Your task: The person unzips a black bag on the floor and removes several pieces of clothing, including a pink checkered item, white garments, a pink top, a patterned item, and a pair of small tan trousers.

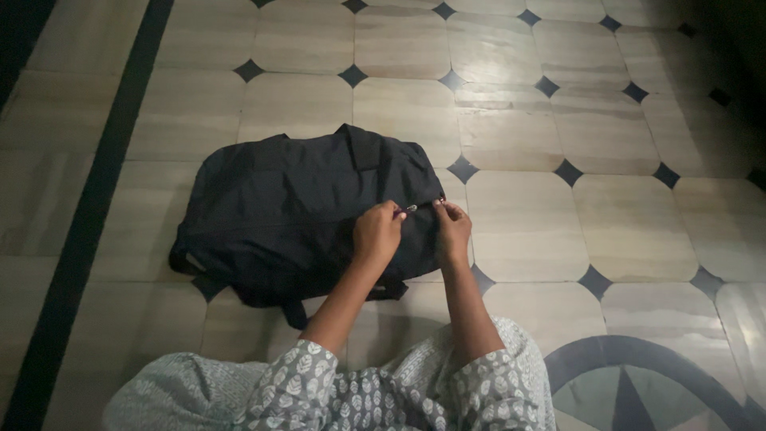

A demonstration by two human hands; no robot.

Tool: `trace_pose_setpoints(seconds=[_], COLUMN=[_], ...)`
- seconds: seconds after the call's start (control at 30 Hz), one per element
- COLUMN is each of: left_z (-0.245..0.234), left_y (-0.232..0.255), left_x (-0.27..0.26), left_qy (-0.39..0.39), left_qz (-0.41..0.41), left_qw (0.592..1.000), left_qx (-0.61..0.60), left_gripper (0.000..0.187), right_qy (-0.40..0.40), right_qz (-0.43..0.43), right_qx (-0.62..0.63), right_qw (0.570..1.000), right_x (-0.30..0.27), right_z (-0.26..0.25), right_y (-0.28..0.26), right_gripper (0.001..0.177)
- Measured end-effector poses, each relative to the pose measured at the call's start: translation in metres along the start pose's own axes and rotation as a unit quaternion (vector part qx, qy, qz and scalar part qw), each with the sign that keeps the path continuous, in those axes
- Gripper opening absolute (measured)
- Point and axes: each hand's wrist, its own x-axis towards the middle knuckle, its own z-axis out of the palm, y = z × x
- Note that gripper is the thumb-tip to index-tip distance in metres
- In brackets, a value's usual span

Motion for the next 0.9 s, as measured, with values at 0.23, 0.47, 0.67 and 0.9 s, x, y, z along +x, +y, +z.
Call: trace_pose_setpoints(seconds=[0.23, 0.47, 0.67, 0.9], left_z=[-0.005, -0.016, -0.028, -0.030], left_y=[-0.008, -0.010, -0.007, -0.018], left_x=[0.001, -0.003, -0.005, -0.006], left_qy=[-0.007, -0.015, -0.020, -0.018], left_qz=[0.003, -0.025, -0.040, -0.017], left_qw=[1.000, 1.000, 0.999, 1.000], left_qx=[0.002, -0.006, -0.019, 0.008], left_gripper=[0.020, 0.019, 0.020, 0.019], right_qy=[-0.005, 0.008, 0.012, 0.000], right_qz=[0.010, 0.019, 0.036, 0.011], right_qx=[0.020, 0.023, 0.020, 0.043], right_qw=[1.000, 1.000, 0.999, 0.999], right_x=[-0.004, -0.001, -0.006, -0.002], right_z=[0.001, 0.000, 0.000, -0.001], right_y=[-0.006, -0.002, -0.007, 0.002], right_gripper=[0.021, 0.022, 0.022, 0.021])
